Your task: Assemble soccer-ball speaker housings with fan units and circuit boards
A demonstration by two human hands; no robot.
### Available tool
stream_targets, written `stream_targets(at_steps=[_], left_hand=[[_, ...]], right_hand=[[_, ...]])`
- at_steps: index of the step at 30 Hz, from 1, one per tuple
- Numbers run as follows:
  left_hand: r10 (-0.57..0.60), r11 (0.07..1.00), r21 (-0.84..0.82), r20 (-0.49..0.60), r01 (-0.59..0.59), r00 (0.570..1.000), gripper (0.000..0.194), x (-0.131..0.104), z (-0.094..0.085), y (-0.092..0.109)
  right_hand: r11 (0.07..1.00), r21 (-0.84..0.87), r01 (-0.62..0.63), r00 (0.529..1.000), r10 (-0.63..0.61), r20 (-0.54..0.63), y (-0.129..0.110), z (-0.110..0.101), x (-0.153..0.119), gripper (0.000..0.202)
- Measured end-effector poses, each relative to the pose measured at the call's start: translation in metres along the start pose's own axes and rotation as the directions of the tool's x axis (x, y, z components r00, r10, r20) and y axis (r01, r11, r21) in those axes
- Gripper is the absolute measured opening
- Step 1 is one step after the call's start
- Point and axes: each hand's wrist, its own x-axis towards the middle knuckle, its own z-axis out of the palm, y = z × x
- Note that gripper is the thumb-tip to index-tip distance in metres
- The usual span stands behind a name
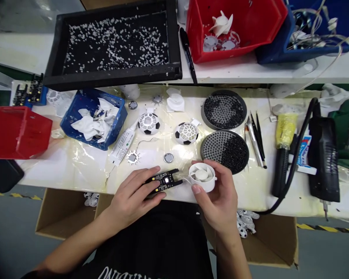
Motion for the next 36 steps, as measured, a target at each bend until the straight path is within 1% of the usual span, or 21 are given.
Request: stream_targets(at_steps=[2,9,11,14,19,23,27,33,36], left_hand=[[0.033,0.999,0.026,-0.007,-0.033,0.999,0.032,-0.002,-0.001,-0.001],[0.049,0.997,0.064,0.019,-0.05,0.999,0.028,-0.003,-0.001,-0.003],[0.062,0.995,0.076,0.026,-0.064,0.998,0.028,-0.002,-0.002,-0.003],[0.077,0.994,0.08,0.039,-0.08,0.996,0.03,0.0,-0.003,-0.003],[0.062,0.993,0.093,0.068,-0.068,0.996,0.028,0.003,-0.007,-0.002],[0.062,0.993,0.095,0.072,-0.069,0.995,0.029,0.002,-0.007,-0.002],[0.062,0.992,0.105,0.065,-0.069,0.996,0.024,0.002,-0.005,-0.002],[0.037,0.996,0.081,0.058,-0.042,0.998,0.023,0.002,-0.005,0.0],[0.056,0.996,0.069,0.032,-0.058,0.998,0.022,0.001,-0.004,0.001]], right_hand=[[1.0,0.004,0.002,1.0,-0.002,-0.008,0.001,-0.001,-0.001,0.057],[0.999,0.005,0.054,0.998,-0.053,-0.042,-0.003,0.002,-0.002,0.055],[0.999,0.011,0.045,0.998,-0.045,-0.046,-0.005,0.002,-0.002,0.055],[0.999,0.01,0.036,0.999,-0.036,-0.029,-0.006,0.001,-0.003,0.057],[0.994,-0.001,0.106,0.994,-0.106,-0.017,-0.007,0.001,-0.003,0.061],[0.997,0.003,0.075,0.997,-0.075,0.006,-0.009,0.002,-0.004,0.064],[0.998,0.018,0.058,0.998,-0.058,0.01,-0.01,0.002,-0.005,0.066],[0.991,0.019,0.129,0.991,-0.129,0.028,-0.007,0.001,-0.002,0.066],[0.986,0.057,0.158,0.985,-0.161,0.055,-0.007,0.002,0.0,0.067]])
